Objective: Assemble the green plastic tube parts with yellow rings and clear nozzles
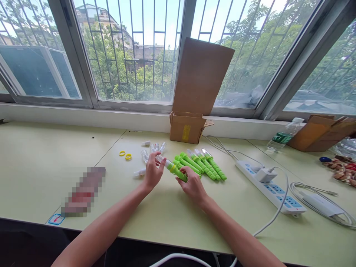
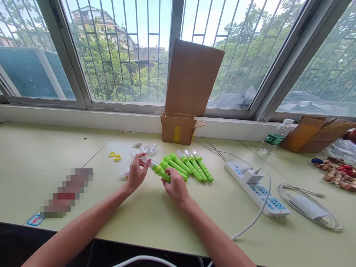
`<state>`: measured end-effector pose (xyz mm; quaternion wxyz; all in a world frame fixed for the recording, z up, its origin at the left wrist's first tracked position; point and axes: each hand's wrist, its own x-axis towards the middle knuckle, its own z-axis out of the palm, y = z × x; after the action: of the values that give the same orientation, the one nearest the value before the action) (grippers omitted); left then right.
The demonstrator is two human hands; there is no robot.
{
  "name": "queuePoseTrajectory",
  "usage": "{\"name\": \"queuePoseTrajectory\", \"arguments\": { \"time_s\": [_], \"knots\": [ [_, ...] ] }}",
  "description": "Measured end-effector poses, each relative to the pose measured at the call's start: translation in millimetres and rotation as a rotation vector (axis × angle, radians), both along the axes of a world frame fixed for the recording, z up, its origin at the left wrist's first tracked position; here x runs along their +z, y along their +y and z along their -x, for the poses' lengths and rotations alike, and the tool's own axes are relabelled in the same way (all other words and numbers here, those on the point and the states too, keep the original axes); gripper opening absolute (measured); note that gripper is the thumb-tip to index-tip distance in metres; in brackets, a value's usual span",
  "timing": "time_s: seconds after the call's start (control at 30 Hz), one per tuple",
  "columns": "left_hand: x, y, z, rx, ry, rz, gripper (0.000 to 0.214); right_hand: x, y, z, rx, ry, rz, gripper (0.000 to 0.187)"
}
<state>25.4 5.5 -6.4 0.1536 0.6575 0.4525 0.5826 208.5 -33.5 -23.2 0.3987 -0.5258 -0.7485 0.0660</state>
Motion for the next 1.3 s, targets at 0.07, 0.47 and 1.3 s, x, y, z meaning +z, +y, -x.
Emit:
{"name": "queuePoseTrajectory", "arguments": {
  "time_s": [0.07,0.47,1.3],
  "knots": [
    [-0.2,0.4,-0.1,-0.014,-0.015,0.004,0.028,-0.9,0.3,-0.8,-0.004,-0.001,-0.008,0.018],
    [-1.0,4.3,1.9,-0.028,-0.072,0.027,0.029,-0.9,-0.2,-0.9,0.022,-0.031,-0.011,0.028],
    [0.5,4.0,2.4,-0.014,-0.086,0.09,0.03,-0.8,-1.1,-1.5,0.018,-0.064,0.01,0.034]
  ]
}}
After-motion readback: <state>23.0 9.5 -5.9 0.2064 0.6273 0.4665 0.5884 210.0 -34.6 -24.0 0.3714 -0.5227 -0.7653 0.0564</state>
